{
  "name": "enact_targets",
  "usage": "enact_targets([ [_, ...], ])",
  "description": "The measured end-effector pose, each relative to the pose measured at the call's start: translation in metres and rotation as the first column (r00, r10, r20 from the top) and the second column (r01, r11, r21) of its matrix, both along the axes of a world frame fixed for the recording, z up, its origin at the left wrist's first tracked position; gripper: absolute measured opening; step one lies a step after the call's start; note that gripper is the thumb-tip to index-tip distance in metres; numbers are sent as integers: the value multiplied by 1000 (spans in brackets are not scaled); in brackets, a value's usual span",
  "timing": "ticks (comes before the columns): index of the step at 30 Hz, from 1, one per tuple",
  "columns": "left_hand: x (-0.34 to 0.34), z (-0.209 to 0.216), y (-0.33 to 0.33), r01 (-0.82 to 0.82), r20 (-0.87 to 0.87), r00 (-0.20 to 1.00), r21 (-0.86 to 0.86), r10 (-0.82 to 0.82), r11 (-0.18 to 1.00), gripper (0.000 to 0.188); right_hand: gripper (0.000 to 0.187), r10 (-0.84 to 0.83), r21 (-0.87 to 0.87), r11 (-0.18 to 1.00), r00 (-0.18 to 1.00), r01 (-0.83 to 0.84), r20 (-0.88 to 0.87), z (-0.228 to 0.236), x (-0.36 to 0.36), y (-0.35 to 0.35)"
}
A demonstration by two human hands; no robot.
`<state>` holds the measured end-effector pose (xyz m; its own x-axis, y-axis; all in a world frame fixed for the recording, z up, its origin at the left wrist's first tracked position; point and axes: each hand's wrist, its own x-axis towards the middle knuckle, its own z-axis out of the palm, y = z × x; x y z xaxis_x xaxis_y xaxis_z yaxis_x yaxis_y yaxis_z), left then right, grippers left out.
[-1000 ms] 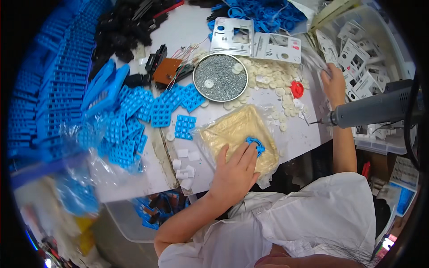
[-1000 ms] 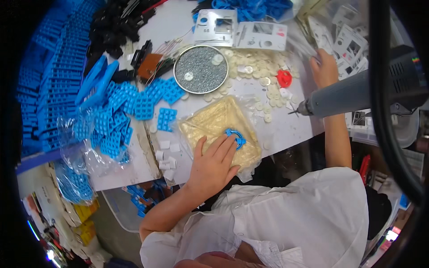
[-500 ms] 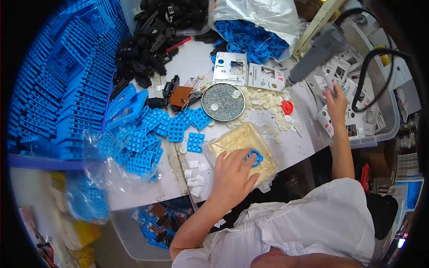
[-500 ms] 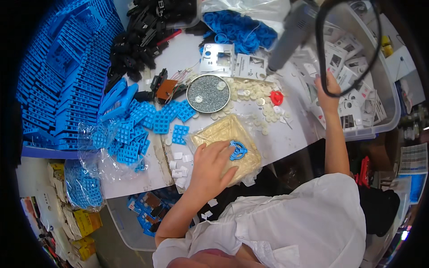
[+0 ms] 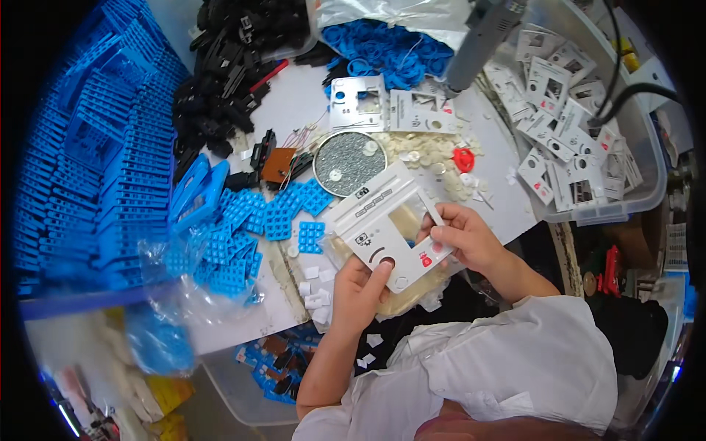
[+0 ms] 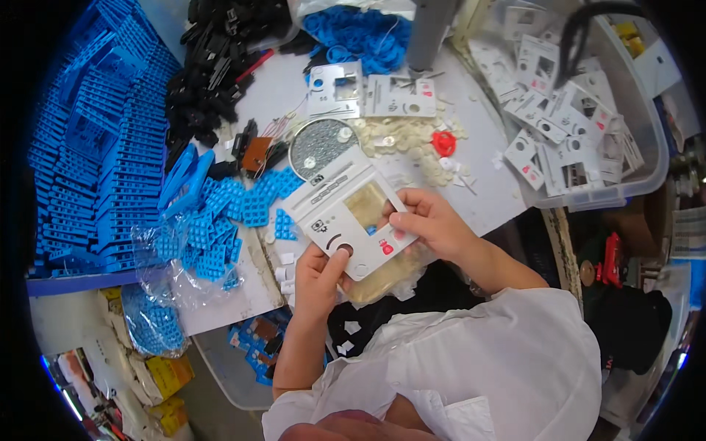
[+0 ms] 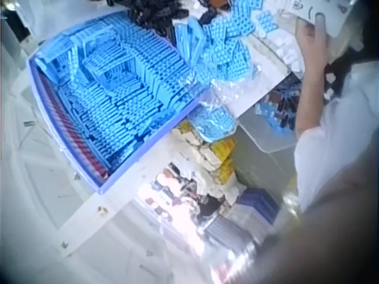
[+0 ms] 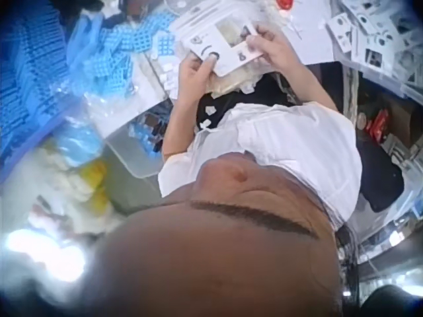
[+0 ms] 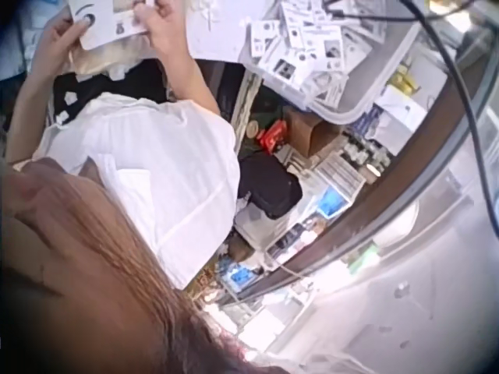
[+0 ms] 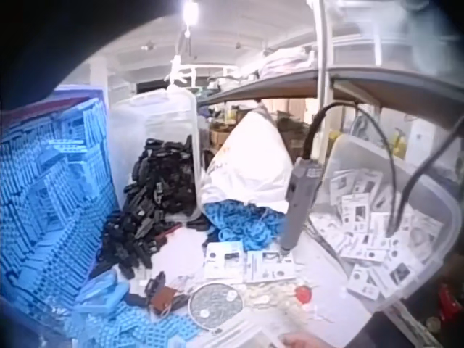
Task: Assembling components into blue plastic frames and packaging the finished items into bags.
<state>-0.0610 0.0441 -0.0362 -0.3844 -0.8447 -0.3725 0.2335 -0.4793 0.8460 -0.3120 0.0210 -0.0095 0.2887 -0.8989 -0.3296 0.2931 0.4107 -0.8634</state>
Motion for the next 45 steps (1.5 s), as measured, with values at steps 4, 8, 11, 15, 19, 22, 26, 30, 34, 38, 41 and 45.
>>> enact_targets([
  [4, 34, 2, -5, -221, -171, 963, -69, 207, 973, 82, 29, 299, -177, 927, 936, -332, -188, 12, -1, -29],
  [8, 86, 35, -23, 153, -226, 957, -136, -181, 979, 98, 44, 701, -105, 602, 587, -791, -406, 62, 8, -64],
  [11, 73, 60, -15, 397, 230, 908, -203, -350, 895, 65, 57, 487, -344, 630, 700, -696, -522, 73, 33, -70],
  [15, 59, 65, -8, -209, 70, 969, -292, 239, 933, 36, 88, 59, -609, 779, 984, -152, -169, 54, 42, -74],
  [19, 59, 59, -29, -170, 105, 961, -505, 255, 846, 33, 76, 194, -249, 956, 972, -157, 132, -2, 61, -38],
  [22, 117, 63, -89, -132, 138, 959, -560, 249, 818, 28, 64, 101, -260, 964, 977, -49, 190, -3, 55, -42],
  [26, 266, 60, -222, -7, 824, -204, -541, 528, 841, 82, 58, 230, -269, 940, 972, -209, 51, 13, 53, -37],
  [30, 298, 39, -275, -170, 997, 14, 80, -78, 982, 70, 56, 309, -291, 908, 951, -300, -17, 29, 51, -42],
  [34, 349, 18, -283, -329, 951, 102, -246, 293, 912, 40, 57, 260, -284, 926, 966, -250, -2, 27, 45, -42],
  [38, 301, 73, -244, -460, 528, 454, -551, 718, 696, 22, 60, 254, -269, 936, 965, -227, 68, 32, 35, -49],
  [41, 209, 114, -168, -412, 359, 556, -664, 750, 623, 25, 61, 260, -244, 942, 960, -229, 106, 29, 31, -49],
  [45, 96, 74, -72, -563, 80, 730, -492, 678, 664, 30, 52, 209, -168, 969, 961, -179, 180, 16, 35, -40],
])
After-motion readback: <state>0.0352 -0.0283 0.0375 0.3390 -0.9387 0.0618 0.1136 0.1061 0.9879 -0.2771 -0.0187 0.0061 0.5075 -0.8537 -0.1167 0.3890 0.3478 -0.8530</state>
